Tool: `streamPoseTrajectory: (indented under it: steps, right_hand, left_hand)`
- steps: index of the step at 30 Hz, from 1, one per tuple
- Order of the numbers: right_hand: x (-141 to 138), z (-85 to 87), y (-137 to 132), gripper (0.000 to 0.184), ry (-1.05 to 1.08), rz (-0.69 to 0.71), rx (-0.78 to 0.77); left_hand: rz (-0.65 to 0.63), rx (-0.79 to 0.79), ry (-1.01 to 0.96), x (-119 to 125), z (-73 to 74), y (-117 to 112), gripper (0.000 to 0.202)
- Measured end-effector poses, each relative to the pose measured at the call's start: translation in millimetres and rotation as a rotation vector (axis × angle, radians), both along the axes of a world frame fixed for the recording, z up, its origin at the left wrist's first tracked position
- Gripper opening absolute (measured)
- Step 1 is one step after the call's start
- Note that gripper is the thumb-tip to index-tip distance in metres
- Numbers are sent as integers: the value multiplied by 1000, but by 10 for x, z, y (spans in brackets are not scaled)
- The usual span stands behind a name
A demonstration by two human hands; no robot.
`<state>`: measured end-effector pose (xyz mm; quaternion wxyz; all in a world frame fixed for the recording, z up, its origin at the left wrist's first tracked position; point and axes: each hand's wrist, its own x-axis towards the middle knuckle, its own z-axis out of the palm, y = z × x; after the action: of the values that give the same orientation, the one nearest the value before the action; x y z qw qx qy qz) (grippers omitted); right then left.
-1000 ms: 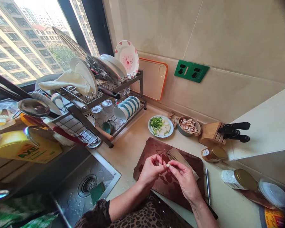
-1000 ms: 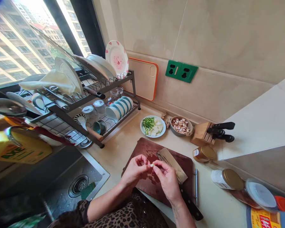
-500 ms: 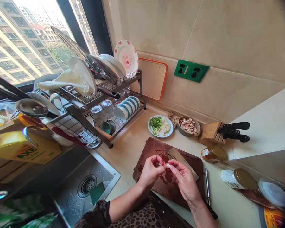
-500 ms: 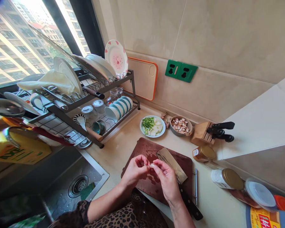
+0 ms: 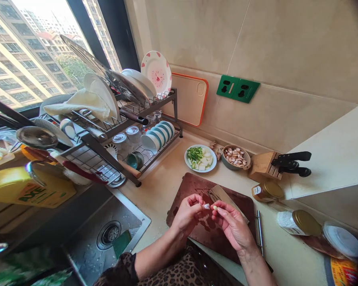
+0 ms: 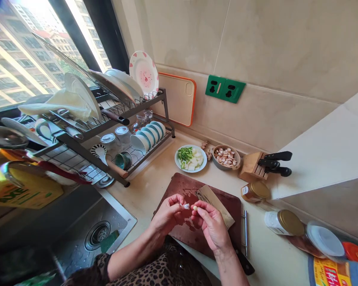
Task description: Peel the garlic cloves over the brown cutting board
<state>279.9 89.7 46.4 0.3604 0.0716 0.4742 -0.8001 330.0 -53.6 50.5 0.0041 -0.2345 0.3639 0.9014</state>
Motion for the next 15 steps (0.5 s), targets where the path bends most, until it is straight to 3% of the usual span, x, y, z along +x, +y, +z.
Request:
streamPoseTrajectory:
  steps: [3, 6, 9, 12, 15]
  right_hand:
    - [-17, 13, 27, 28, 3, 12, -9]
    - [-69, -135, 43, 28, 101, 18, 63]
    - [-151, -466, 67, 20, 449, 27, 412]
    - [-183, -817, 102, 9, 895, 147, 801]
    - [-118, -1022, 115, 24, 1133, 268, 958]
  left_hand:
    - [19, 27, -10, -17, -76, -26, 16]
    - [16, 44, -26, -34, -165, -32, 9]
    - [7, 114, -69, -36, -261, -40, 9]
    - [0, 190, -141, -23, -355, -64, 9]
    - [19, 178, -189, -11, -426, -80, 18]
